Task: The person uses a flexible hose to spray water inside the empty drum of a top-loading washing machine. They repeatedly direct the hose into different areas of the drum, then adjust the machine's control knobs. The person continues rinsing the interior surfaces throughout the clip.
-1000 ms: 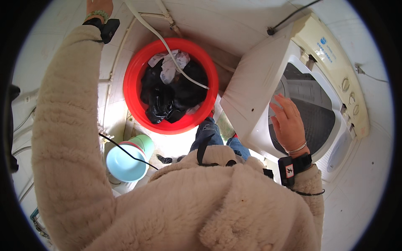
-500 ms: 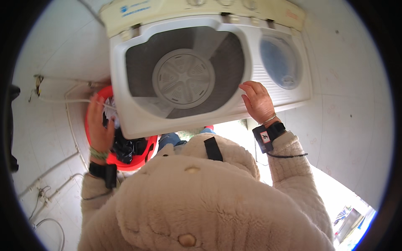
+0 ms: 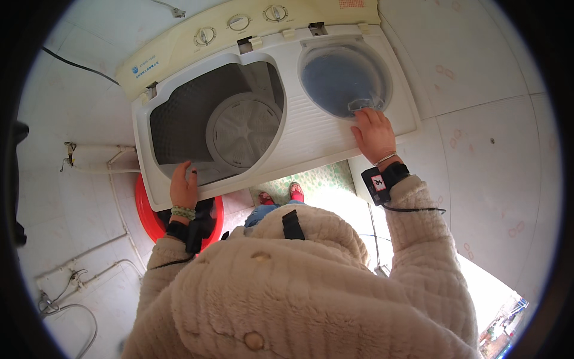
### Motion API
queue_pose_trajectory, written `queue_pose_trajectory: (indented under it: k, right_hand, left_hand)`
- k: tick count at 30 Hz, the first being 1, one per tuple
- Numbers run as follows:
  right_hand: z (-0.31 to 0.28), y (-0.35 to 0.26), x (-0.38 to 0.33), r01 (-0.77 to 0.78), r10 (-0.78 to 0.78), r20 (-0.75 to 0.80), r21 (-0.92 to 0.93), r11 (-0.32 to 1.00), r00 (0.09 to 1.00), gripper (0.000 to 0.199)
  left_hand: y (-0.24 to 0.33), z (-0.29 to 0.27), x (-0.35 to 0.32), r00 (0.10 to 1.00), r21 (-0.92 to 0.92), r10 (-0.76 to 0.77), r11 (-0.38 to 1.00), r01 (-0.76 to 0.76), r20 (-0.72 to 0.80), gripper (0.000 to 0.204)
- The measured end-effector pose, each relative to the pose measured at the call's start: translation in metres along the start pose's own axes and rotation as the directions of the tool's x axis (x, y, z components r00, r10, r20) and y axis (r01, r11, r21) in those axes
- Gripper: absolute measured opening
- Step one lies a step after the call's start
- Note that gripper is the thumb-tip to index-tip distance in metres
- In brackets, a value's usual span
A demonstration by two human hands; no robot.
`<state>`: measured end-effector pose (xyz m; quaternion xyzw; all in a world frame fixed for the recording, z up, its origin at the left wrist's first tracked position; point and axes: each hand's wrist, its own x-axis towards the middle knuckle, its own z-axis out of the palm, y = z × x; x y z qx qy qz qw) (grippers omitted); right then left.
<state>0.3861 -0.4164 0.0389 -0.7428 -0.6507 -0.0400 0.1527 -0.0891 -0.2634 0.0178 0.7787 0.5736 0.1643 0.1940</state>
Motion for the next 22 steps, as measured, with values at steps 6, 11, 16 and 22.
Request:
queue_pose_trajectory:
  k: [6, 11, 16, 22]
  right_hand:
    - [0.013, 0.003, -0.001, -0.026, 0.026, -0.004, -0.012, 1.0, 1.0, 0.034]
    - [0.01, 0.03, 0.013, -0.014, 0.011, 0.237, 0.009, 1.0, 0.972, 0.034]
    - [-0.009, 0.054, 0.055, 0.069, -0.05, 0.545, -0.015, 0.997, 0.837, 0.036]
    - [-0.01, 0.056, 0.065, 0.32, -0.168, 0.565, -0.181, 0.93, 0.808, 0.046]
  left_hand:
    - [-0.002, 0.007, -0.008, 1.0, 0.187, 0.004, 0.982, -0.007, 0.017, 0.034]
    - [-0.001, 0.007, -0.011, 0.997, 0.196, 0.041, 0.979, -0.055, 0.071, 0.033]
    - [0.0, 0.008, -0.007, 0.996, 0.151, 0.081, 0.985, -0.087, 0.042, 0.032]
    - [0.005, 0.009, -0.006, 0.998, 0.187, 0.039, 0.981, -0.049, 0.057, 0.034]
